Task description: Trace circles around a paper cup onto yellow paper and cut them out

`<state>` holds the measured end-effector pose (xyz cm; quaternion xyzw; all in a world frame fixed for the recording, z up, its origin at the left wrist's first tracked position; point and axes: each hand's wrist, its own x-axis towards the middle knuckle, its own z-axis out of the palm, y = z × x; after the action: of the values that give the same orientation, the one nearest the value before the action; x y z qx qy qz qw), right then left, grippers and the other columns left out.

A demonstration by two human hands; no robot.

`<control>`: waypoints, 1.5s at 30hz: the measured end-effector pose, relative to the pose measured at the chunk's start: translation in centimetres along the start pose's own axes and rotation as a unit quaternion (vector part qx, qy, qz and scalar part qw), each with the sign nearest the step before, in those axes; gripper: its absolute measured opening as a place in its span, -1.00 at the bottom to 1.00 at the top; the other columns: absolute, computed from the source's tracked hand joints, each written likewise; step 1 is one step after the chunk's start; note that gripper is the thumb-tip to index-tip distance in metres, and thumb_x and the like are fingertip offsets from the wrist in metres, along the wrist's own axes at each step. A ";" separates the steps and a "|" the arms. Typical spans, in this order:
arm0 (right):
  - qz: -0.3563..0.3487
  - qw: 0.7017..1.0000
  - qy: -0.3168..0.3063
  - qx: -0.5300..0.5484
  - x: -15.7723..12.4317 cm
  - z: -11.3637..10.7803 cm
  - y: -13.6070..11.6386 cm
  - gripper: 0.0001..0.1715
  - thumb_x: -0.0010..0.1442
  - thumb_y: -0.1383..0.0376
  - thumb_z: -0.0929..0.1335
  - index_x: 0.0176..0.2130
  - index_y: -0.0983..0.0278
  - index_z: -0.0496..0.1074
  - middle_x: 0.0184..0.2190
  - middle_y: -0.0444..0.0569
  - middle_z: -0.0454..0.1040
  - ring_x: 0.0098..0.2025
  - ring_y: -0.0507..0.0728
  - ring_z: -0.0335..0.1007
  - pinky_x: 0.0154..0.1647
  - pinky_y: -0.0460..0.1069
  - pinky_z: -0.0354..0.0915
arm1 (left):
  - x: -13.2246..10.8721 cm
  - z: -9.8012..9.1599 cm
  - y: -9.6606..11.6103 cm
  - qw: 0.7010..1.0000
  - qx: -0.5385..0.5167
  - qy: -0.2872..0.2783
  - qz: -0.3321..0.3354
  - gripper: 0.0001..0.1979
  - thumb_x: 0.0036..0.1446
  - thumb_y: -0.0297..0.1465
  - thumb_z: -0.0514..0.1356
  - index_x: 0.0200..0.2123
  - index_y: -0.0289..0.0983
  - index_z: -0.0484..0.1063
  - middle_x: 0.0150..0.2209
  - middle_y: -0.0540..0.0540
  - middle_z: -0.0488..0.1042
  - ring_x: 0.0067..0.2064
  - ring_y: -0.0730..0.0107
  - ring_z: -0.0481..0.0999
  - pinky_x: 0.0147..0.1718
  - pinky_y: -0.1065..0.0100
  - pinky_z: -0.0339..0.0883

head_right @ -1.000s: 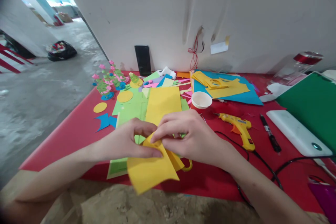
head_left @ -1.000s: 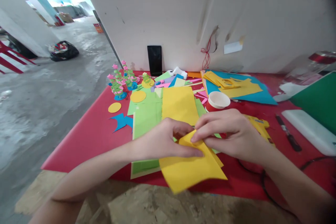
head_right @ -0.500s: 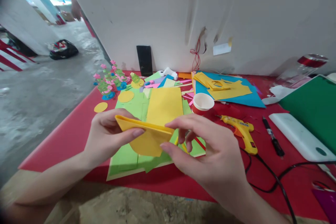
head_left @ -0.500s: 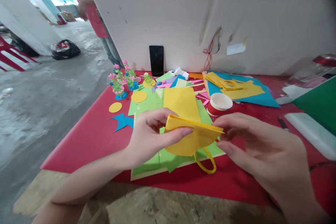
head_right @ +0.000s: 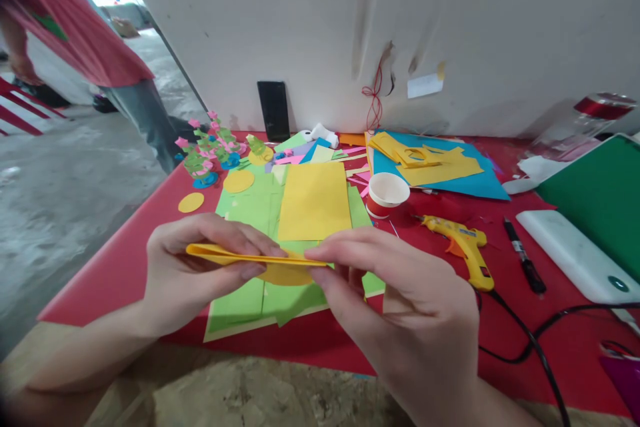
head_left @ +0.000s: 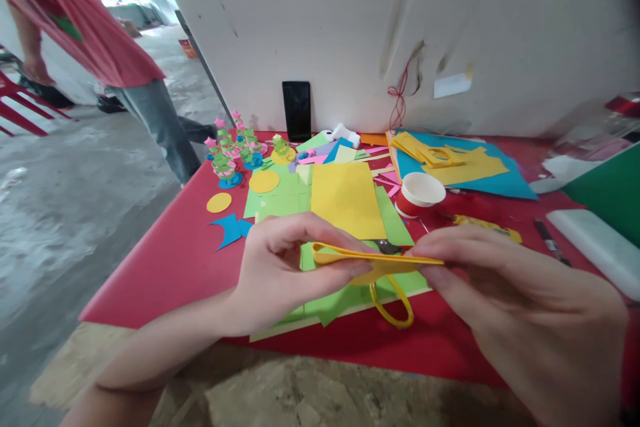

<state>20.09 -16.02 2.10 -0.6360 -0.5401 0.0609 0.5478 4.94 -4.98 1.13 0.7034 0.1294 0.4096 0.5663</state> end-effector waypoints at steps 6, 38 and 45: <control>0.014 1.000 -0.011 -0.009 0.0 -0.1 -0.3 -0.77 0.05 0.43 0.36 -0.37 0.06 0.45 -0.40 -0.35 0.49 -0.39 -0.07 0.39 -0.42 -0.21 0.37 | 0.0 0.0 0.1 1.000 0.016 0.000 0.003 -0.82 -0.08 -0.62 0.29 -0.40 -0.26 0.48 -0.37 -0.01 0.57 -0.34 0.36 0.57 -0.38 0.45 0.50; 0.121 0.984 -0.116 0.052 1.2 -0.6 2.7 -0.93 -0.02 0.28 0.44 -0.40 0.13 0.52 -0.42 -0.18 0.54 -0.41 0.02 0.42 -0.55 -0.18 0.33 | 1.2 0.0 -2.1 0.987 0.061 0.002 -0.148 -0.81 -0.14 -0.40 0.36 -0.59 -0.35 0.41 -0.59 0.03 0.43 -0.56 0.59 0.38 -0.61 0.62 0.26; 0.096 0.992 -0.071 0.039 1.0 -1.2 3.0 -0.94 -0.06 0.33 0.46 -0.49 0.13 0.54 -0.49 -0.19 0.57 -0.45 0.04 0.46 -0.45 -0.14 0.41 | 1.4 0.0 -1.9 0.976 0.011 -0.031 -0.216 -0.86 -0.12 -0.37 0.35 -0.49 -0.32 0.51 -0.48 -0.01 0.53 -0.46 0.48 0.51 -0.54 0.59 0.37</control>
<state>23.17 -15.42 0.81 -0.6571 -0.5110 0.1792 0.5245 6.36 -3.50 0.01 0.6775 0.2652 0.2541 0.6372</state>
